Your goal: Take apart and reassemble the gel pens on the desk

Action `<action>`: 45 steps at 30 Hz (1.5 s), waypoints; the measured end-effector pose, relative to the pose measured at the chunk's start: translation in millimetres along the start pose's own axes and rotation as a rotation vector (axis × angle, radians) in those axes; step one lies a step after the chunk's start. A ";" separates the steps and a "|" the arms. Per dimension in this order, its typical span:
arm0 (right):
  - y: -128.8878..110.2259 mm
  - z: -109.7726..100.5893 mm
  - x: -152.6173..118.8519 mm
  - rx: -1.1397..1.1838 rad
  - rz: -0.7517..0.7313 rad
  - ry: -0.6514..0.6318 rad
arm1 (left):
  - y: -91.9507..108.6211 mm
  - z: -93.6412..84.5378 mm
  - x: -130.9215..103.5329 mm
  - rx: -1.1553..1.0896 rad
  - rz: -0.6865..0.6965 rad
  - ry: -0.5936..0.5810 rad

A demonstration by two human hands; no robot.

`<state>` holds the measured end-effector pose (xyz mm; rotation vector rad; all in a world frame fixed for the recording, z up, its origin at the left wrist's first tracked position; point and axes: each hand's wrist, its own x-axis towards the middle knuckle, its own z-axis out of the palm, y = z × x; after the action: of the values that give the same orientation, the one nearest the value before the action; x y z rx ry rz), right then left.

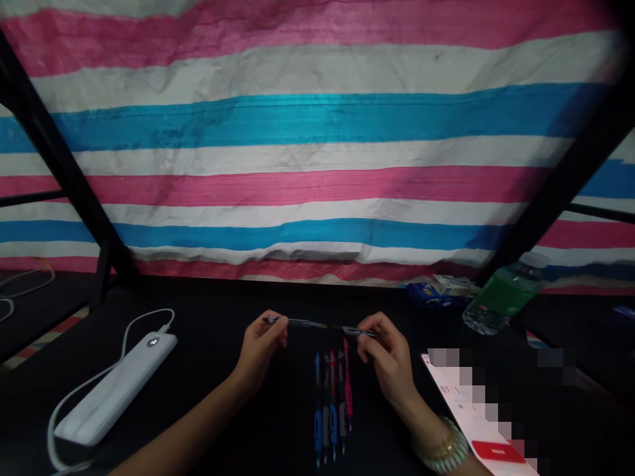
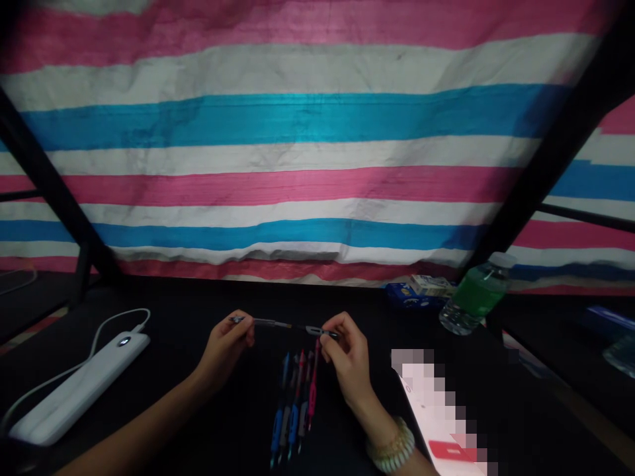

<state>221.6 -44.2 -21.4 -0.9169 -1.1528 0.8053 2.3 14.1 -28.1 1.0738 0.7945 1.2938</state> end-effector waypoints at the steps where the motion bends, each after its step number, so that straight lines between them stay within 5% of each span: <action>1: 0.1 -0.1 -0.1 -0.005 -0.008 -0.003 | 0.4 0.3 -0.1 0.003 0.002 0.000; 24: -2.2 6.4 -2.1 -0.451 -0.032 -0.094 | -1.7 6.9 -10.9 0.052 0.014 -0.119; 37: -5.2 5.6 -1.8 -0.557 -0.032 -0.296 | -2.8 6.9 -8.7 -0.098 0.001 -0.102; 45: -1.8 5.8 -1.3 -0.578 -0.044 -0.274 | -0.7 6.6 -6.1 -0.123 0.010 -0.081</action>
<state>215.7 -45.1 -19.4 -1.2722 -1.6891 0.5765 7.8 7.0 -27.2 1.0264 0.6417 1.2830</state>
